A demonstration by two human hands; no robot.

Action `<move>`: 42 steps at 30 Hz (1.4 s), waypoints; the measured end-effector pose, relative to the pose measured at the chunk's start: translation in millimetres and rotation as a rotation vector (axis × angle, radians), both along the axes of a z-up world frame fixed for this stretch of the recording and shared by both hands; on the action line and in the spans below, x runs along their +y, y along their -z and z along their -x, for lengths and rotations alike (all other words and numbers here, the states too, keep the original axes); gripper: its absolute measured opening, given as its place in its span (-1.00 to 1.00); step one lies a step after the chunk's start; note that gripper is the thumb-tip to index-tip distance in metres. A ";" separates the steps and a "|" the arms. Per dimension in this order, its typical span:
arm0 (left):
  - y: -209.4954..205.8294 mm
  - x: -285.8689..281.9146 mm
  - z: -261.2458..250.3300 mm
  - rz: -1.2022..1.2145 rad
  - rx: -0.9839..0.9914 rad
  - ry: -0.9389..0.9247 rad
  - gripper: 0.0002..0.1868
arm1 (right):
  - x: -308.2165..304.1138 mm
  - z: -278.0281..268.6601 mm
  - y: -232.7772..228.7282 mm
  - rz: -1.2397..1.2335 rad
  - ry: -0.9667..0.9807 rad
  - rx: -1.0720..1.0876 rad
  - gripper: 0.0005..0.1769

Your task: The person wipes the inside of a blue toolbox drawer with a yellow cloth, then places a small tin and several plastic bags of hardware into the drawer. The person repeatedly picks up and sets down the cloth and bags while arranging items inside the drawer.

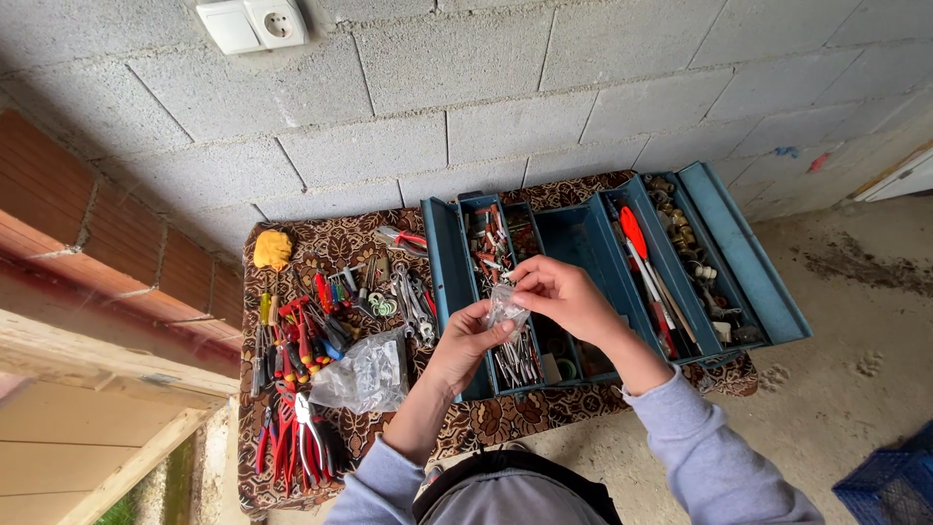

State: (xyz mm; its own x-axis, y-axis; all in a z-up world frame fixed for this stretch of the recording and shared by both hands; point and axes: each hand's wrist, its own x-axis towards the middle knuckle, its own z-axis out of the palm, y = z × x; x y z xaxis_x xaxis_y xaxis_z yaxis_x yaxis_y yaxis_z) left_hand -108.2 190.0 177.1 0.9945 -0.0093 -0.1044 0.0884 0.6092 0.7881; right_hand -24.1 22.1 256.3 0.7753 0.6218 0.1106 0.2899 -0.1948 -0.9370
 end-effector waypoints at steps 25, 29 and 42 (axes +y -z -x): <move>18.9 -44.6 -14.7 -0.242 -0.027 0.088 -0.48 | -71.6 -4.0 55.5 0.139 0.053 -0.111 -0.83; 42.9 -50.2 -18.5 -0.328 0.082 0.108 -0.53 | -116.0 -18.6 82.5 0.212 0.181 -0.043 -0.83; 67.1 -85.0 -24.4 -0.473 0.207 0.264 -0.82 | -194.0 -68.3 273.2 0.644 0.153 0.047 -0.82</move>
